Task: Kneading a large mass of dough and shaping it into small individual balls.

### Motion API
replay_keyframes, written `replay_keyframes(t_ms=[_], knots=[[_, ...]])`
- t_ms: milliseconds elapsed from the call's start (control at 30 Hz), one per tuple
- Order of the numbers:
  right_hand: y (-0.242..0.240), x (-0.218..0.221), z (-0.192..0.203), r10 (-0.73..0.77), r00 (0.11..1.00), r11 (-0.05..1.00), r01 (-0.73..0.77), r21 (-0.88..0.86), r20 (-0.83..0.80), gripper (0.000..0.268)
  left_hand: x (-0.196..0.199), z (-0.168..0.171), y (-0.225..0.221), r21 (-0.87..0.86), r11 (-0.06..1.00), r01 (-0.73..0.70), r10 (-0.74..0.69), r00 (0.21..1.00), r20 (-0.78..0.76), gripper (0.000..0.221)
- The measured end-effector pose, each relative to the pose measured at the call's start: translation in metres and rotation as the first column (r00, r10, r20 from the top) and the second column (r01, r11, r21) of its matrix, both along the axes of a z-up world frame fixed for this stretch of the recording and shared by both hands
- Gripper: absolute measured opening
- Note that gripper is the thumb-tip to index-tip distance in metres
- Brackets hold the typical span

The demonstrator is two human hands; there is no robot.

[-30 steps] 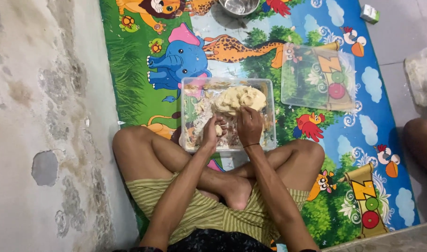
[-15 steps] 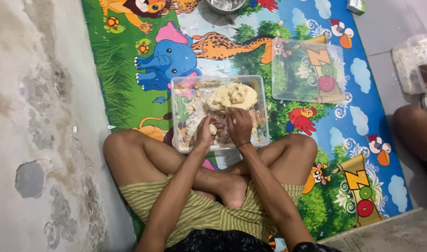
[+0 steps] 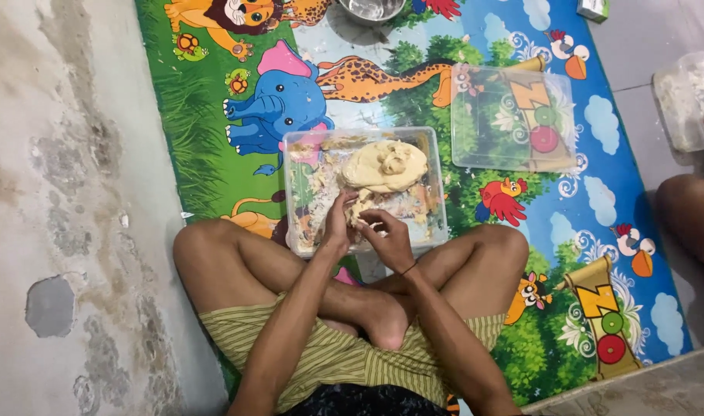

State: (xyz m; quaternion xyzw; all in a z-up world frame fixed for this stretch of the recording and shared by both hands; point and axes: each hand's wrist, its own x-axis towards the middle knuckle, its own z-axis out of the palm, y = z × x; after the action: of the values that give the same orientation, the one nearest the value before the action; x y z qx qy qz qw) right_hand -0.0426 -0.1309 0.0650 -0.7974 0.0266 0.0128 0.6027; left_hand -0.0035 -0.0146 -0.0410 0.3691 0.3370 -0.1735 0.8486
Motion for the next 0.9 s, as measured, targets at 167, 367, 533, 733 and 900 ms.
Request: replay_keyframes(t_ms=[167,367,533,733,900], knots=[[-0.001,0.004,0.007,0.092,0.985,0.995,-0.087,-0.041,0.146,0.022,-0.002,0.026,0.001,0.062,0.998,0.032,-0.030,0.999,-0.027,0.034],[-0.009,0.014,-0.001,0.040,0.951,0.985,0.014,-0.171,0.308,0.018,0.000,0.031,0.000,0.011,1.000,0.015,-0.015,0.997,-0.074,0.029],[-0.007,0.018,-0.004,0.028,0.957,0.959,0.056,-0.279,0.290,0.017,-0.002,0.058,0.000,-0.084,0.996,-0.037,0.030,0.996,-0.080,0.023],[0.008,0.010,0.001,0.054,0.980,0.956,0.006,-0.295,0.193,0.037,-0.008,0.059,0.002,0.229,0.958,0.174,-0.210,0.967,0.146,0.034],[0.011,0.006,0.005,0.021,0.983,0.997,-0.007,0.079,-0.184,0.055,-0.005,0.066,0.001,0.303,0.953,0.000,-0.053,0.985,0.167,0.047]])
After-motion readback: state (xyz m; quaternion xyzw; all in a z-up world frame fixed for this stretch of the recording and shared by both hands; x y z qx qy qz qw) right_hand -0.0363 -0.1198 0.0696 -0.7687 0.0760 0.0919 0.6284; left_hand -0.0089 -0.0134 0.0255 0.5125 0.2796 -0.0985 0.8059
